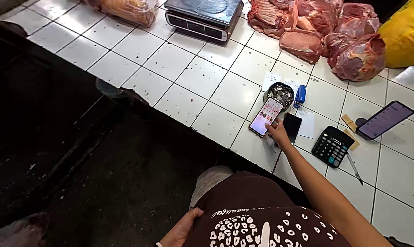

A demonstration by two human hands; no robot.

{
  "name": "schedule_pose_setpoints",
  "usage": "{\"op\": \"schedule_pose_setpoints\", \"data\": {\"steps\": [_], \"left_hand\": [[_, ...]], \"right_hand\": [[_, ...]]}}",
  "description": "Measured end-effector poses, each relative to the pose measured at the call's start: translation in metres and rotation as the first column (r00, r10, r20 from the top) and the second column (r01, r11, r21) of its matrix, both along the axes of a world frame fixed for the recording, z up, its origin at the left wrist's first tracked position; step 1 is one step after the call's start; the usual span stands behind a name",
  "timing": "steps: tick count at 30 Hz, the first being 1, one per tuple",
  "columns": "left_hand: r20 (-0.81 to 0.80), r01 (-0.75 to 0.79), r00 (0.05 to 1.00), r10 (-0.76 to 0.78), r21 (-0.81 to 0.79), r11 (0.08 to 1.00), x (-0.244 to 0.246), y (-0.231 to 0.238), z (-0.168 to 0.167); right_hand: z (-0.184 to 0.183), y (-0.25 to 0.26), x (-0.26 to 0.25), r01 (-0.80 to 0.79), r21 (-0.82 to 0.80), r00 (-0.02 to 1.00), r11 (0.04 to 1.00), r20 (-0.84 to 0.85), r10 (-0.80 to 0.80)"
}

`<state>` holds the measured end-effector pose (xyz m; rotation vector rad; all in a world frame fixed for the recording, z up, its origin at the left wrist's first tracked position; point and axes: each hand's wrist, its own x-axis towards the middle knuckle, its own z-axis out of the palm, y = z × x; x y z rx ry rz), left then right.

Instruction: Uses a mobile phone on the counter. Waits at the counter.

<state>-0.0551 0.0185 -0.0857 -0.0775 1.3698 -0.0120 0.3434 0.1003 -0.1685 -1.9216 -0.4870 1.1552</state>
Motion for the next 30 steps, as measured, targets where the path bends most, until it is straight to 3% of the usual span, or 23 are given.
{"op": "schedule_pose_setpoints", "data": {"steps": [5,12,16,19,22,25,30], "left_hand": [[-0.097,-0.021,0.995,0.029,0.08,0.997,0.011,-0.035,0.027],[-0.03,-0.118,0.992,0.121,0.1,0.988,-0.005,-0.046,0.012],[-0.141,-0.112,0.983,0.119,0.062,0.992,0.012,-0.015,0.039],[-0.074,-0.147,0.986,0.146,0.002,0.989,-0.004,0.005,0.022],[-0.1,-0.145,0.985,0.14,-0.037,0.989,-0.002,0.039,0.029],[-0.12,-0.068,0.991,0.063,-0.037,0.997,0.005,0.075,0.04],[-0.171,0.164,0.972,-0.163,-0.005,0.986,0.027,0.133,0.066]], "right_hand": [[-0.003,0.005,-0.012,0.023,0.055,0.99,0.998,0.14,-0.03],[-0.01,0.019,-0.026,0.063,0.006,0.96,0.998,0.275,-0.062],[-0.012,0.019,-0.022,0.063,0.052,0.962,0.997,0.263,-0.075],[-0.017,0.012,-0.018,0.025,0.123,0.968,0.992,0.245,-0.055],[-0.018,0.004,-0.016,0.037,0.169,0.986,0.985,0.153,-0.064],[-0.018,-0.003,-0.012,0.013,0.197,0.998,0.98,0.055,-0.025],[-0.016,-0.006,-0.016,-0.005,0.173,0.999,0.985,0.038,-0.001]]}}
